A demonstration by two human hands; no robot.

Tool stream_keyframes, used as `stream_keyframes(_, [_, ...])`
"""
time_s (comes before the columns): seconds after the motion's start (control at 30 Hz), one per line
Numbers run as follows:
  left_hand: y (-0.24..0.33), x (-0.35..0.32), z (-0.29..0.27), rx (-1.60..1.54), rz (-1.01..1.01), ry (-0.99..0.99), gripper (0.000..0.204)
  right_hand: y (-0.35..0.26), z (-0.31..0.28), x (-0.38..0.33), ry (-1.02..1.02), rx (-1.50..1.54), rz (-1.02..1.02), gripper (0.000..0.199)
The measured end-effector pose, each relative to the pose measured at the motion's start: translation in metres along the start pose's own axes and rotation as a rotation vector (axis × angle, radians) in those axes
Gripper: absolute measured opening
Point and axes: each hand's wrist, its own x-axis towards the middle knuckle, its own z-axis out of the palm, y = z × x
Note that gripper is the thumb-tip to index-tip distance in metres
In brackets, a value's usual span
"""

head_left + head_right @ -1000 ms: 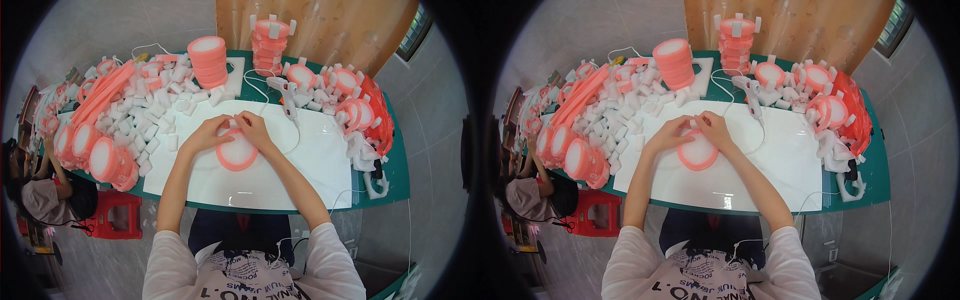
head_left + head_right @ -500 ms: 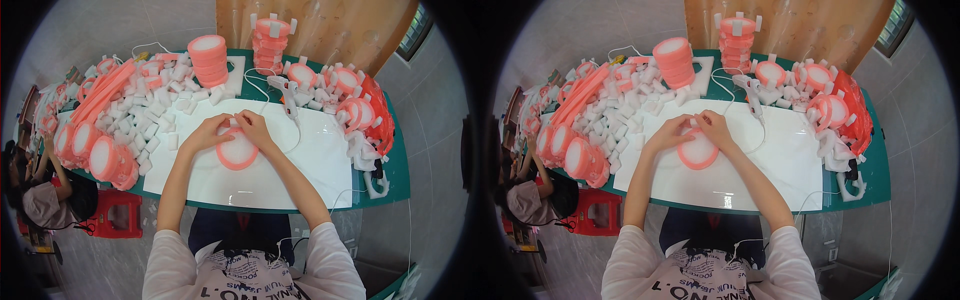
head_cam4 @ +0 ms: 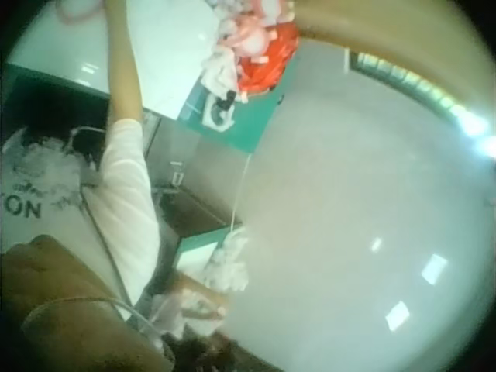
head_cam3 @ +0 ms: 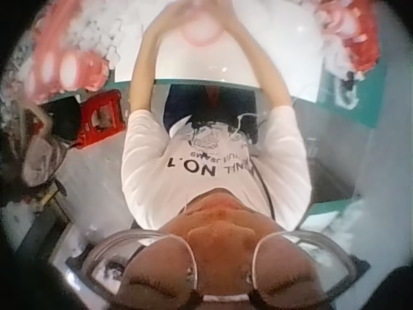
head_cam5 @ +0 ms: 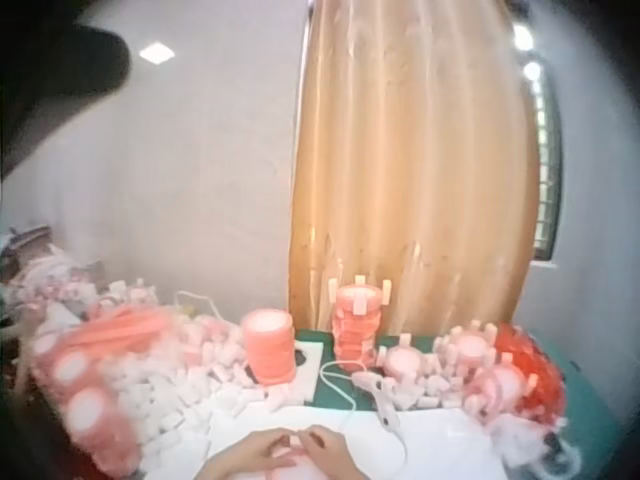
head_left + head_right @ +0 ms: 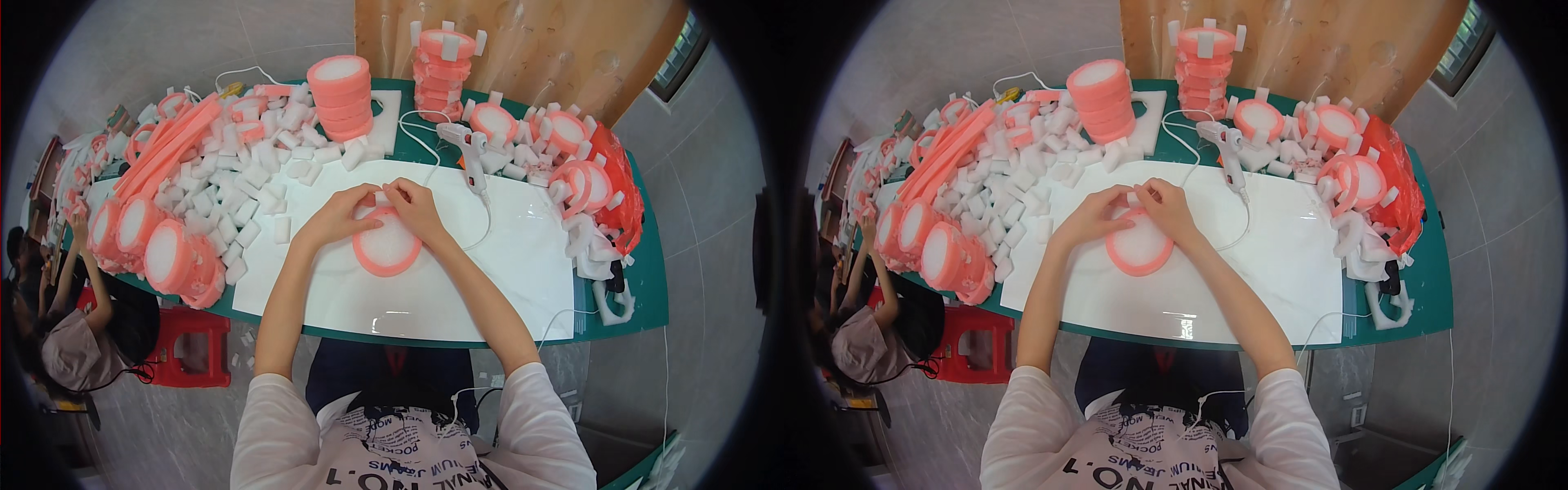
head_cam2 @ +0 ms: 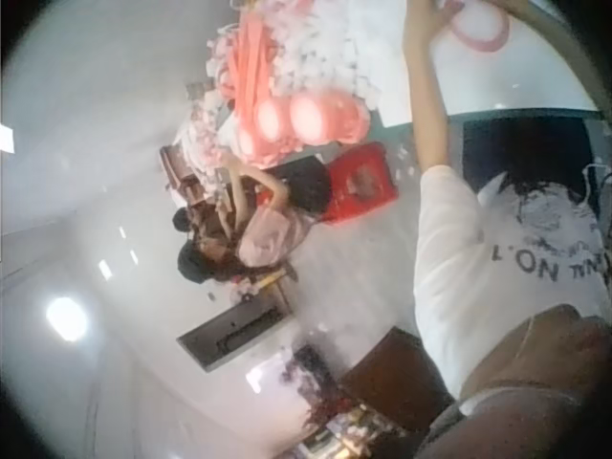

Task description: Assembling pink and white foam pieces using a hot glue gun.

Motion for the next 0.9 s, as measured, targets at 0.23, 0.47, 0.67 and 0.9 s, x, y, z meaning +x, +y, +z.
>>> stream_keyframes(0.23, [-0.0029,-0.0001,0.0013,-0.010,0.007,0.012,0.052,-0.0023,0.0003,0.0000,-0.003,0.002,-0.010,0.023])
stream_keyframes(0.47, [0.0006,0.0000,0.0003,-0.007,-0.002,0.001,0.052,-0.0033,-0.0003,-0.0005,-0.004,0.003,-0.006,0.023])
stream_keyframes(0.67, [-0.0011,0.0001,0.0005,-0.002,0.003,0.002,0.052,-0.0024,0.0001,-0.0001,-0.005,0.001,-0.004,0.022])
stream_keyframes(0.9, [0.0008,0.0002,-0.0002,0.007,0.003,0.004,0.052,-0.0019,0.0001,-0.0003,-0.009,0.006,0.016,0.022])
